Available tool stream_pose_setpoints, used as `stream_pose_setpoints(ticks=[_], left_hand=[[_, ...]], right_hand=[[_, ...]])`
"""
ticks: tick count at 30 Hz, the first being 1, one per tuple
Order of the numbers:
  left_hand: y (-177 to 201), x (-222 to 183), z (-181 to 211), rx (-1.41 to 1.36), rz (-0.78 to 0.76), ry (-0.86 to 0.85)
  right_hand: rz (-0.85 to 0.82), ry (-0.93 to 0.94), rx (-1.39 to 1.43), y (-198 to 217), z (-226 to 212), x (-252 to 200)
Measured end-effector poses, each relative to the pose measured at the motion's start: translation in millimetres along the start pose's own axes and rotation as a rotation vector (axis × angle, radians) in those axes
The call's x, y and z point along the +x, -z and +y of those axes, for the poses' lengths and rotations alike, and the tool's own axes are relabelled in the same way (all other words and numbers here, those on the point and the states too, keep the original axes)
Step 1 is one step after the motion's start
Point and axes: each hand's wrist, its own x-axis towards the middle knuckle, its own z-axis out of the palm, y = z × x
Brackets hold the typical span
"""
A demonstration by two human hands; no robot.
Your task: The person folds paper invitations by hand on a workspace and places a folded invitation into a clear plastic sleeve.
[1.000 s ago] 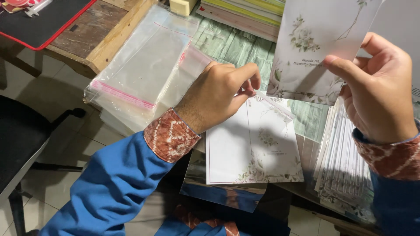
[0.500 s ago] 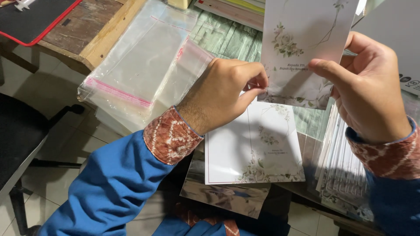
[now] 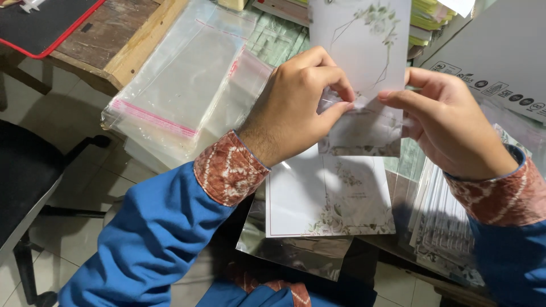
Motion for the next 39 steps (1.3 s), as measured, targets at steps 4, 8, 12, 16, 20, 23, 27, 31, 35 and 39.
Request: stream_pose_setpoints(ticks=[4, 8, 12, 16, 20, 23, 27, 31, 35, 39], left_hand=[[-3, 2, -3, -0.001, 0.034, 0.02], [-1, 5, 2, 0.016, 0.048, 0.012], [2, 4, 1, 0.001, -0.006, 0.0], [14, 5, 4, -0.042, -0.155, 0.064], [14, 2, -2, -0.024, -0.291, 0.081], [8, -1, -5, 0.126, -0.419, 0.128], [2, -3, -4, 0.086, -0.479, 0.108], [0, -3, -4, 0.034, -0.446, 0.089], [2, 1, -2, 0.076, -0.479, 0.105], [6, 4, -1, 0.052, -0.502, 0.11]], right_hand=[[-0.138, -0.154, 0.114, 11, 12, 6], [-0.132, -0.188, 0.202, 18, 21, 10], [-0.203, -0.082, 0.363, 35, 37, 18], [-0.007, -0.046, 0.156, 21, 8, 10], [0.103, 0.076, -0.024, 45, 17, 8], [0.22, 0.119, -0.053, 44, 13, 7], [0.257, 0.18, -0.143, 46, 12, 3], [0.269, 0.172, -0.201, 45, 6, -1], [0.221, 0.216, -0.135, 48, 4, 0], [0.236, 0.21, -0.167, 47, 2, 2]])
